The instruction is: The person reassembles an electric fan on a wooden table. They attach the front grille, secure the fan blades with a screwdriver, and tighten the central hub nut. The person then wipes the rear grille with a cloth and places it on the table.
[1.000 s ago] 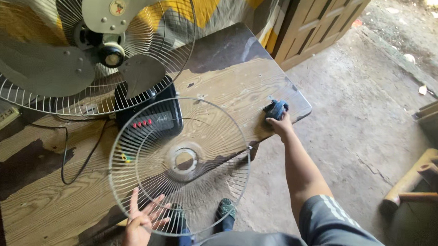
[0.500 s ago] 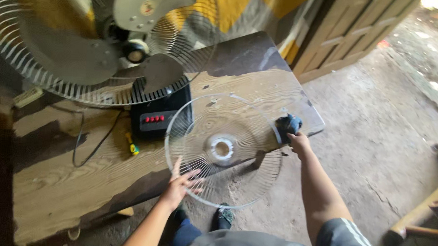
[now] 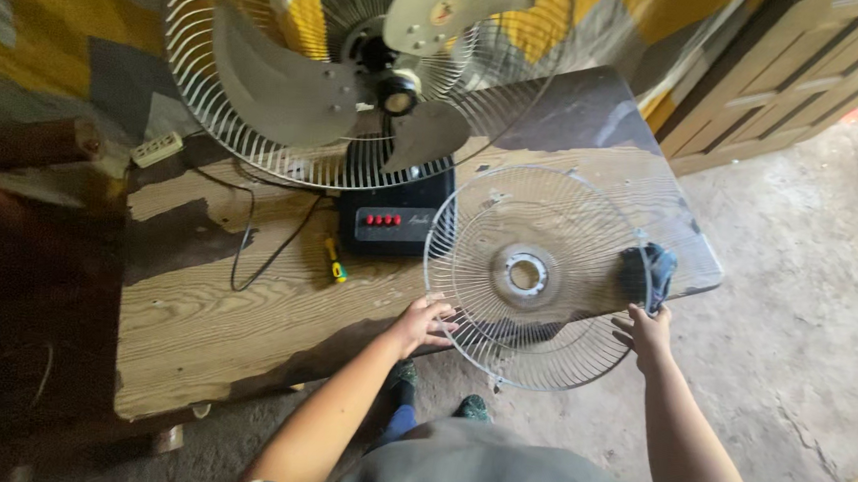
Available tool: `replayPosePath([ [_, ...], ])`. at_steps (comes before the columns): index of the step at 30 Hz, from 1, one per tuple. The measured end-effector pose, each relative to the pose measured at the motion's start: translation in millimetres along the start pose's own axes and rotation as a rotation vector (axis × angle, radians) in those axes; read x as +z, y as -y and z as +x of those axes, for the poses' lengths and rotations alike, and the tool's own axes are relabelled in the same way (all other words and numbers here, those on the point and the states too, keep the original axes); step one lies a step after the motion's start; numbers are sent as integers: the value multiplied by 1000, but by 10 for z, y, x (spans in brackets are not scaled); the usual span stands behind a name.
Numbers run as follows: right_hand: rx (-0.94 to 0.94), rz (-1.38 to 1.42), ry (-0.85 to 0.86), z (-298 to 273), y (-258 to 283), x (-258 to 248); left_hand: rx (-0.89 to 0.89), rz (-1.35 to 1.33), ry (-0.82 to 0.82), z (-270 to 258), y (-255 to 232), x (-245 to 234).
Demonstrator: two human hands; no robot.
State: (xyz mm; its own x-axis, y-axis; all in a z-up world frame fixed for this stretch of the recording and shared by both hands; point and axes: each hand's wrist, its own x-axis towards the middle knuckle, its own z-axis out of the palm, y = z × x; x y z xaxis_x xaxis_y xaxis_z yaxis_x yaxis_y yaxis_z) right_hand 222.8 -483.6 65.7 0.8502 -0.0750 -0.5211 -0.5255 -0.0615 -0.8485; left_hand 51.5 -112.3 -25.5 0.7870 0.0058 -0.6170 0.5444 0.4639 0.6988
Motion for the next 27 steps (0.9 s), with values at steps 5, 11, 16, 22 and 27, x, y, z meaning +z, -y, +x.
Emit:
replayPosePath([
  [5,-25,-8,-74,54,-175,63,197,499,-149,-499,-549,-538],
  [11,-45,3,-331,59,-255,216,814,1048,-966,-888,-1861,-1696],
  [16,11,7,-414,-149,-177,306,76,641,-1197,-789,-2451,-2694],
  [22,89,-49,-490,-370,57,417,176,130,-1116,-241,-2531,-3161],
  [27,64,-114,-476,-461,188,531,260,-29,-1093,79,-2616,-3081],
])
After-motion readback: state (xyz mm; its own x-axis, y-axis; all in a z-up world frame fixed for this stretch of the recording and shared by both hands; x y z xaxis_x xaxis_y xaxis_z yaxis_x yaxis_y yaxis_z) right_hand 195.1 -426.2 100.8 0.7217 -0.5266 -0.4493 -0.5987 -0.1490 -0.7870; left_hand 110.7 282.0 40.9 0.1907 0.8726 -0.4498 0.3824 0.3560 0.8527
